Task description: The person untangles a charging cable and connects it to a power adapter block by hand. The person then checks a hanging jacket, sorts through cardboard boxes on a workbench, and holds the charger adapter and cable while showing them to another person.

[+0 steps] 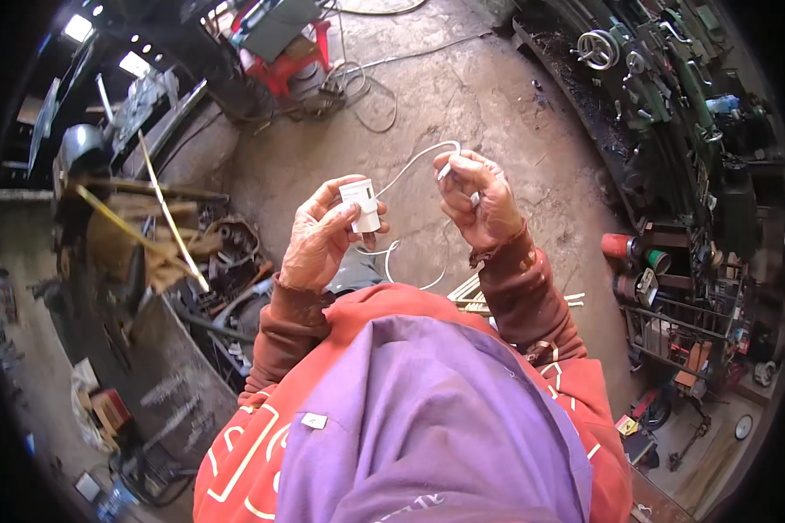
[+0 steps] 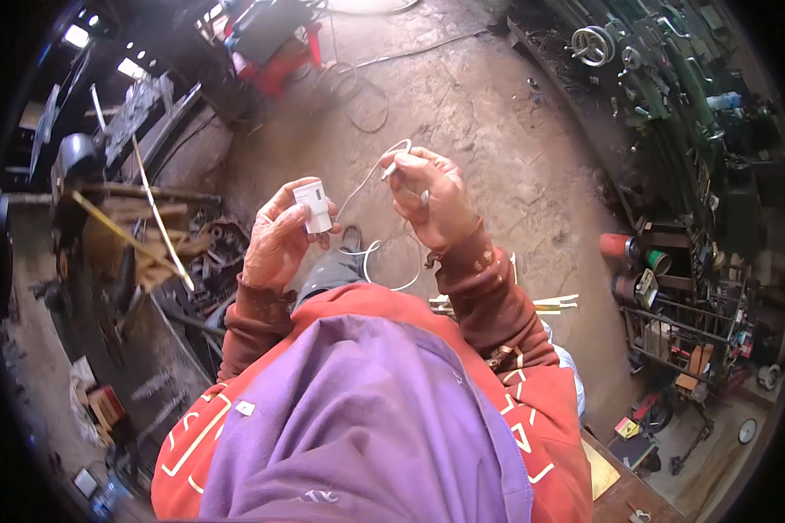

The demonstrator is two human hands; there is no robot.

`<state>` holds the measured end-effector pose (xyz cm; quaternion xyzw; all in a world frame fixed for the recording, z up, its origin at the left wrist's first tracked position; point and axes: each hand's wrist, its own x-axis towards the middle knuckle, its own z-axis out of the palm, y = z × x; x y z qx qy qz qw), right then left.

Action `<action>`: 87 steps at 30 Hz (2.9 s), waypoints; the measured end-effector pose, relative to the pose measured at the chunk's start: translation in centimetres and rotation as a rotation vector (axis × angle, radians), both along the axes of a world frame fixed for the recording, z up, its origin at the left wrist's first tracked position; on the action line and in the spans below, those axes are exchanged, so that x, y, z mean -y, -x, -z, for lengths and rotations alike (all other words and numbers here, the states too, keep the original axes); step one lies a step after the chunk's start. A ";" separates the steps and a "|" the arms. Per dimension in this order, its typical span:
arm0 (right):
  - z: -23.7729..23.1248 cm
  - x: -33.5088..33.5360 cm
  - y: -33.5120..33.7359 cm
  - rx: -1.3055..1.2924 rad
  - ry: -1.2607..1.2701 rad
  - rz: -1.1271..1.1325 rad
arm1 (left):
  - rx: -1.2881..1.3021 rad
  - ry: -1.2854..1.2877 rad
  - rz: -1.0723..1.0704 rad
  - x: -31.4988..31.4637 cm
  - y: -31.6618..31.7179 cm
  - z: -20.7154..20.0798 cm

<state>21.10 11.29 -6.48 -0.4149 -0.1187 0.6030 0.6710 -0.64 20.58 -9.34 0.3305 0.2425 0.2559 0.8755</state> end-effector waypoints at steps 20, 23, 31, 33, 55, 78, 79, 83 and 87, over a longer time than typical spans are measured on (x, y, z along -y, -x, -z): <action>3.0 -24.6 -33.8 -0.219 -0.040 0.067 | -0.077 -0.040 0.034 -23.0 -36.2 0.8; 2.3 -27.3 -39.2 -0.270 -0.032 0.015 | -0.065 -0.025 0.003 -25.0 -41.9 -0.6; 1.9 -34.6 -52.9 -0.341 -0.097 0.071 | -0.068 -0.017 0.111 -33.5 -55.3 -0.8; 2.7 -37.0 -55.8 -0.410 -0.096 0.091 | -0.077 0.006 0.148 -36.2 -58.0 -1.0; 3.7 -82.5 -82.7 0.018 -0.056 -0.088 | -0.038 -0.312 0.010 -84.6 -88.0 -1.7; 3.1 -126.6 -106.5 0.343 -0.145 -0.113 | -0.149 -1.004 -0.037 -140.1 -115.1 -9.0; 3.8 -128.2 -107.0 0.308 -0.132 -0.077 | -0.138 -1.049 -0.036 -144.0 -116.0 -9.7; 4.9 -134.9 -109.2 0.272 -0.086 0.108 | -0.195 -1.266 0.008 -160.6 -120.1 -12.4; 3.9 -140.4 -111.0 0.173 -0.107 0.272 | -0.081 -1.388 -0.149 -174.0 -126.9 -16.4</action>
